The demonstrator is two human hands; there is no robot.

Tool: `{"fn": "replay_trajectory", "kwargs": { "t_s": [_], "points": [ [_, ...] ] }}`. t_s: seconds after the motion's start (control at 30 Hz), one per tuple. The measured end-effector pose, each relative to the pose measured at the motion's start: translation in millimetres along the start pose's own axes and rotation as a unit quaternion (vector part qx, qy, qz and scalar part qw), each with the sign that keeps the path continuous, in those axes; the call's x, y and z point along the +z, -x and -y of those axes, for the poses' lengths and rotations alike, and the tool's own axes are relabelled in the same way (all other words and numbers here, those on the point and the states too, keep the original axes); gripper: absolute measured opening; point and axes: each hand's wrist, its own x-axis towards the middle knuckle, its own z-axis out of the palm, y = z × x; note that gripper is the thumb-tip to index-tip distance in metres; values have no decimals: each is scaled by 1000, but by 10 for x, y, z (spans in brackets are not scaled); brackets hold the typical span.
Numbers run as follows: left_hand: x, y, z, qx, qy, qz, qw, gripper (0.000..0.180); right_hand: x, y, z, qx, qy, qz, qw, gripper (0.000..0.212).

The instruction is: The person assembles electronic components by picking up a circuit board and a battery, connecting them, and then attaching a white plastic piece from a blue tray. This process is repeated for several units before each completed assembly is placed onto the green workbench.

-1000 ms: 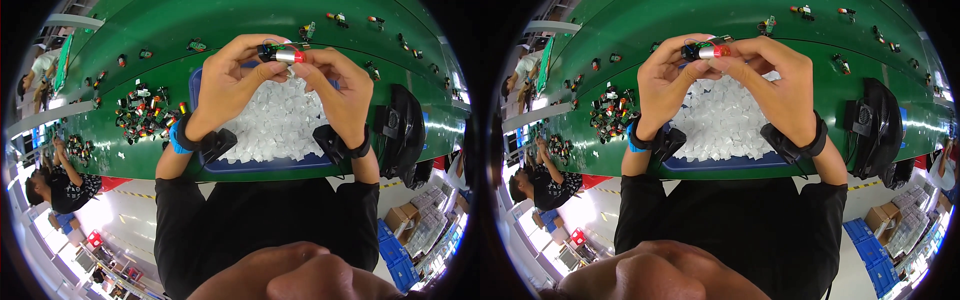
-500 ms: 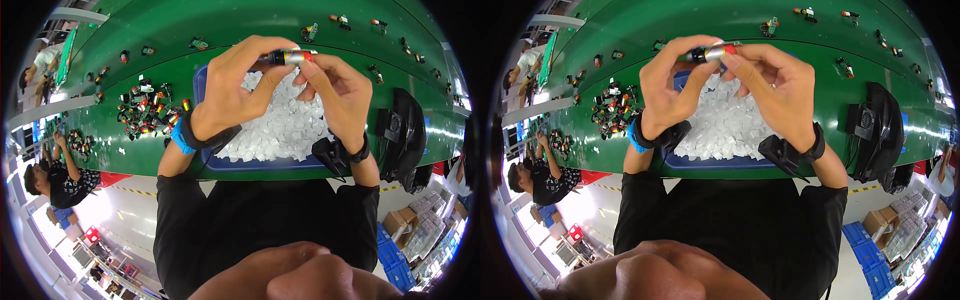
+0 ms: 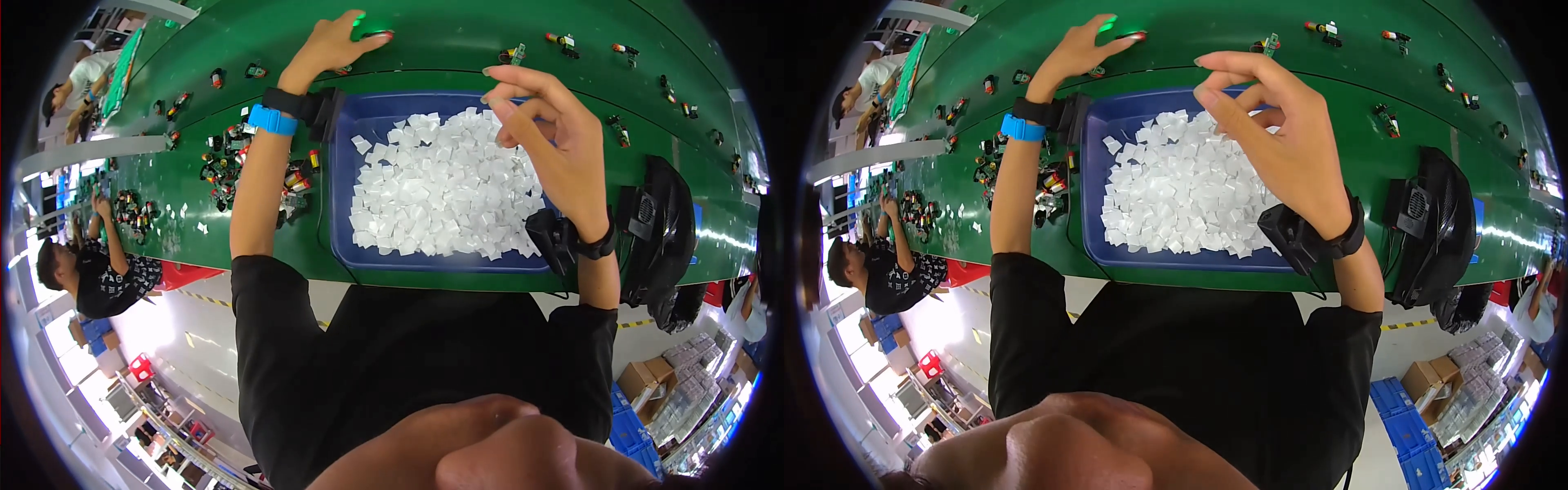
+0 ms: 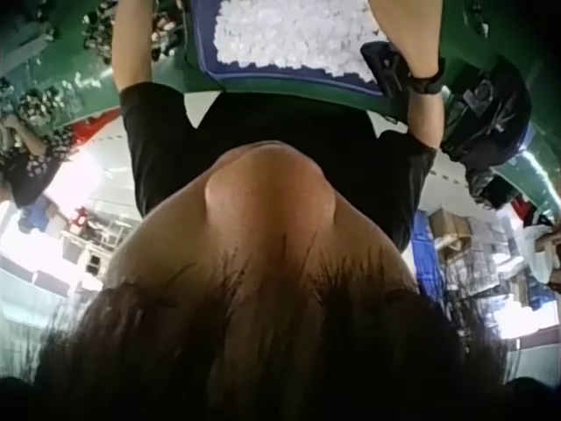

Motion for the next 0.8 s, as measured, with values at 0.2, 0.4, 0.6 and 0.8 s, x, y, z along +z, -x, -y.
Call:
{"fn": "replay_trajectory", "kwargs": {
  "t_s": [0.2,0.4,0.6,0.8],
  "points": [
    [-641,762,277,6,-222,153,963,37,-93,4,-10,-25,32,13,999,27],
    [-579,1536,185,15,-292,124,948,37,-91,-14,7,-40,45,13,998,25],
    [-639,1647,215,-88,-214,146,962,39,-71,-7,10,-51,53,16,997,24],
    [-723,1515,102,-81,-243,125,958,35,-95,-6,-16,-55,60,21,997,22]
  ]
}}
